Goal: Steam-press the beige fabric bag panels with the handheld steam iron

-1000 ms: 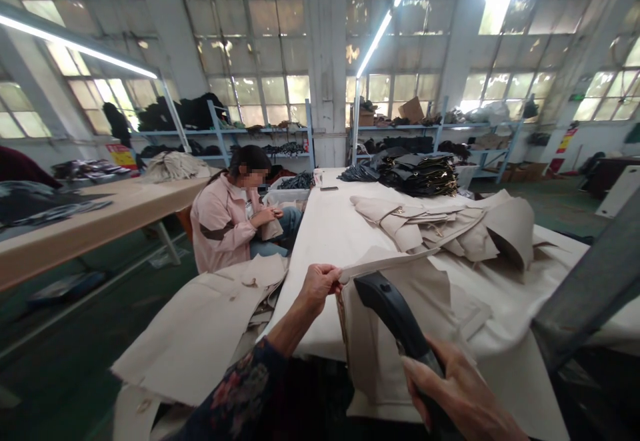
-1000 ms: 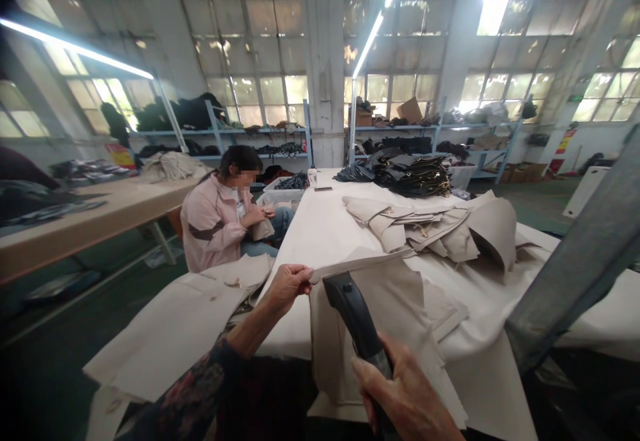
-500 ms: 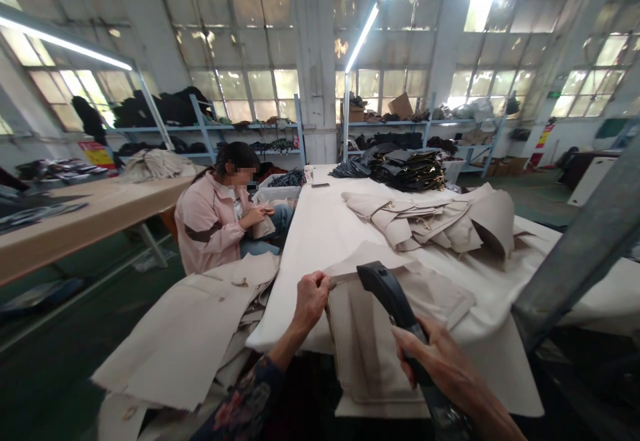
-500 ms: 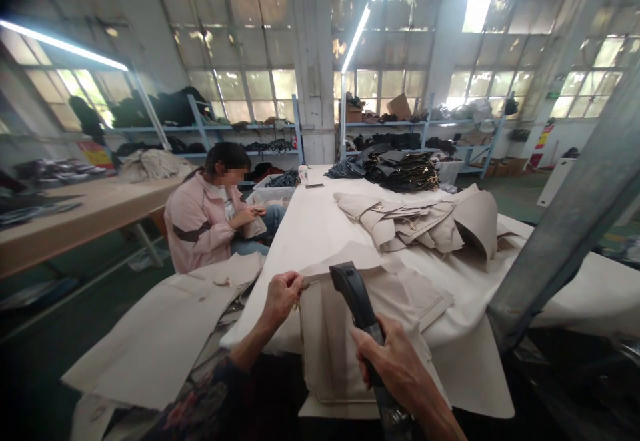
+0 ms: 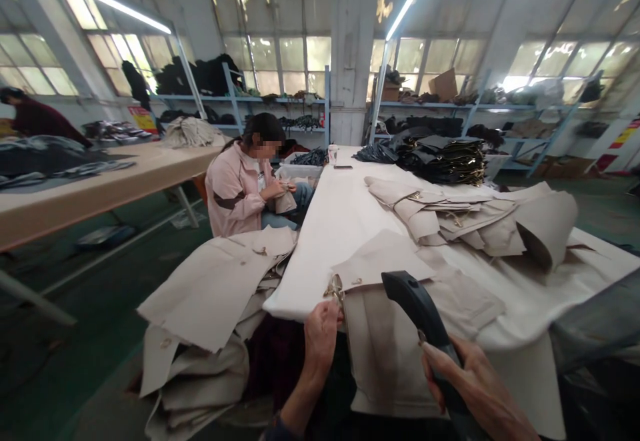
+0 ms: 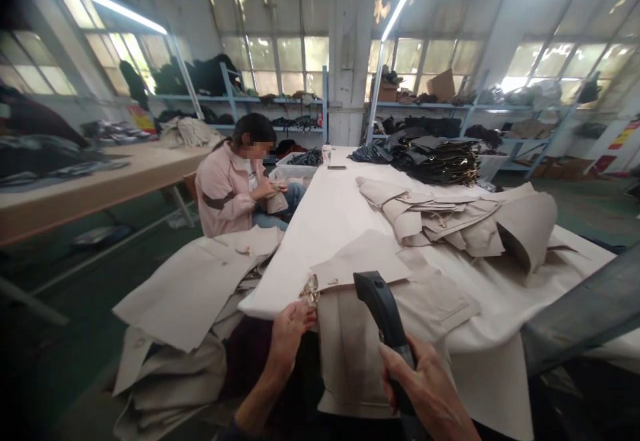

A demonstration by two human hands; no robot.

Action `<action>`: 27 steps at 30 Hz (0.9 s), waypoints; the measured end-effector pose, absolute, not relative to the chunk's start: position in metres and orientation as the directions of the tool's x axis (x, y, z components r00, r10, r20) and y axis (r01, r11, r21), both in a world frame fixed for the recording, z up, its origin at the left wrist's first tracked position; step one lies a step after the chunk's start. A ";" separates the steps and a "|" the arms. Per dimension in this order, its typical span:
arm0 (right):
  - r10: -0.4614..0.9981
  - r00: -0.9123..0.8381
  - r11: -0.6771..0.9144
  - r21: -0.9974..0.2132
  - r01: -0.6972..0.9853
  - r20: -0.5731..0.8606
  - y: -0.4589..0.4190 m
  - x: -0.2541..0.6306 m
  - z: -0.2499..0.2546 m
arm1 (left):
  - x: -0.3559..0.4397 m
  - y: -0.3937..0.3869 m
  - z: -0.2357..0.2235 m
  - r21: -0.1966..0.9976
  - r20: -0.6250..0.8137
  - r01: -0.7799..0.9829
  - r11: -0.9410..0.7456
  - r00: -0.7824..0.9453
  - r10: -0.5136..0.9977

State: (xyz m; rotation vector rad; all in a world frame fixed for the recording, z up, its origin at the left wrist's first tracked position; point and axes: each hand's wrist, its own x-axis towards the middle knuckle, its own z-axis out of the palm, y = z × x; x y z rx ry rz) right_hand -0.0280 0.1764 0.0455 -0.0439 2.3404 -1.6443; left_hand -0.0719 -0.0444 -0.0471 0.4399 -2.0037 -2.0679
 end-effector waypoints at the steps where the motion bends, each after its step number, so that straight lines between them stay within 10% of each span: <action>1: -0.191 -0.957 0.348 -0.927 0.141 -0.217 0.177 -0.028 0.045 | -0.077 -0.045 -0.043 0.990 -0.111 -0.076 -0.116 -0.939 -0.326; 6: -0.221 -0.951 0.354 -0.926 0.127 -0.215 0.179 -0.023 0.047 | -0.105 -0.048 -0.029 0.951 -0.274 -0.230 -0.206 -0.937 -0.217; 27: -0.264 -0.929 0.367 -0.918 0.152 -0.259 0.181 -0.003 0.051 | -0.095 -0.010 -0.021 0.881 -0.038 -0.062 -0.469 -0.998 0.059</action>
